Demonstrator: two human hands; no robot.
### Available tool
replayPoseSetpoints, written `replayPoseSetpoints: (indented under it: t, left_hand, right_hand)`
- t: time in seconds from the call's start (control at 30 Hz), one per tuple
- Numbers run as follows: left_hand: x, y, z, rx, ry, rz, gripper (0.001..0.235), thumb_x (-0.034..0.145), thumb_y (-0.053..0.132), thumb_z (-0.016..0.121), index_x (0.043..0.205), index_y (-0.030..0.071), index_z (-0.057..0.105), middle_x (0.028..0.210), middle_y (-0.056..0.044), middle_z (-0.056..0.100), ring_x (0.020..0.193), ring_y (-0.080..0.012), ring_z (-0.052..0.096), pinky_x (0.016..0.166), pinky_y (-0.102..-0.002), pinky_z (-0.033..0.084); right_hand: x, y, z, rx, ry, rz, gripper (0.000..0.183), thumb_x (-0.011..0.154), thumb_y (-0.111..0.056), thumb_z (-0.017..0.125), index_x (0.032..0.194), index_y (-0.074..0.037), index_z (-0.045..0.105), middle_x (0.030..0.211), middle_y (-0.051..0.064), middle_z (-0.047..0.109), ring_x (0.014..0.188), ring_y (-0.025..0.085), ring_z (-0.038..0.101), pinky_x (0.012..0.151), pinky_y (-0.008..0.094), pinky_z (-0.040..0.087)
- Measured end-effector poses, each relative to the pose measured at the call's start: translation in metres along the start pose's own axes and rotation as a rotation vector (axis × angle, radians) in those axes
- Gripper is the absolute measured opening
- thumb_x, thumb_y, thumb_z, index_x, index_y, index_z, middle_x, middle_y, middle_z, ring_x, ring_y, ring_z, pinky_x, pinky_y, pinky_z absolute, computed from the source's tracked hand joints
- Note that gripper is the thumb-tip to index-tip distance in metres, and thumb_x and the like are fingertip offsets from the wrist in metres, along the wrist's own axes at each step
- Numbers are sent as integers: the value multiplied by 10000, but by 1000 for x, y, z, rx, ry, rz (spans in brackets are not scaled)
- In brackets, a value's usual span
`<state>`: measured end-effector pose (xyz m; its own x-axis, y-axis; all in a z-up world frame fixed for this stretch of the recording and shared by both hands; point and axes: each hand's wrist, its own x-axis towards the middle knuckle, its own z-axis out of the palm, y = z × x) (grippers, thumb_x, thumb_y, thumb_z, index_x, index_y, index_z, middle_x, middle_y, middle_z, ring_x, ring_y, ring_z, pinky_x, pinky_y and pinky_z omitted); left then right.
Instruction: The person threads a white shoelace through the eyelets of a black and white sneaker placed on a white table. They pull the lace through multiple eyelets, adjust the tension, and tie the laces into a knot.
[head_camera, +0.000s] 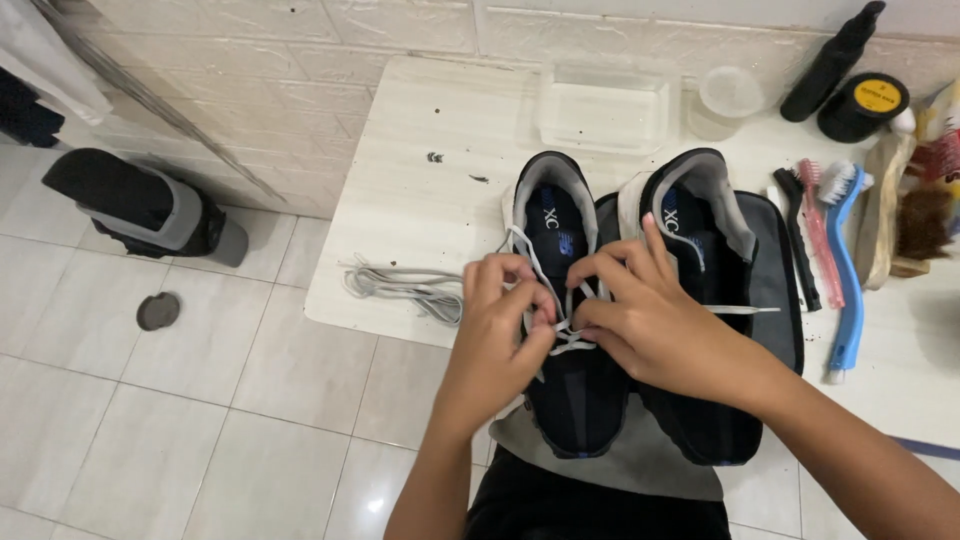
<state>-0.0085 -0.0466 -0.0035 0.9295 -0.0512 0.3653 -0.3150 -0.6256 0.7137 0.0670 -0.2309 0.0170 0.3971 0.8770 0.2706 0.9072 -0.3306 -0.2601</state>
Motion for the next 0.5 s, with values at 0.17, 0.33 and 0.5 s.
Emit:
replayPoseSetpoints:
  t: [0.17,0.33,0.5]
  left_hand:
    - [-4,-4,3,-46,-65,-55,230,805,261,594,987,126,551,1134,-96,408,1153,-292,373,960,-445,375]
    - [-2,-2,10,80,160,116,62,844,88,603,884,91,650,1029,-95,497,1035,-292,434,859,-405,448]
    - [-8,-12,18,-367,270,-100,109,759,4,546,786,110,547,898,-7,478,911,-182,460,826,-303,359]
  right_hand:
    - [-6,6,-1,119,-90,76,47,850,-208,643,841,-163,649,1143,34,498,1214,275,398,1152,637,25]
    - [-10,8,0,316,-162,246,90,741,-149,632,821,-177,662,1177,18,476,1269,252,352,1142,564,-52]
    - [-18,24,-1,550,-80,290,75,737,-170,665,802,-205,677,1197,13,509,1254,214,428,1127,531,13]
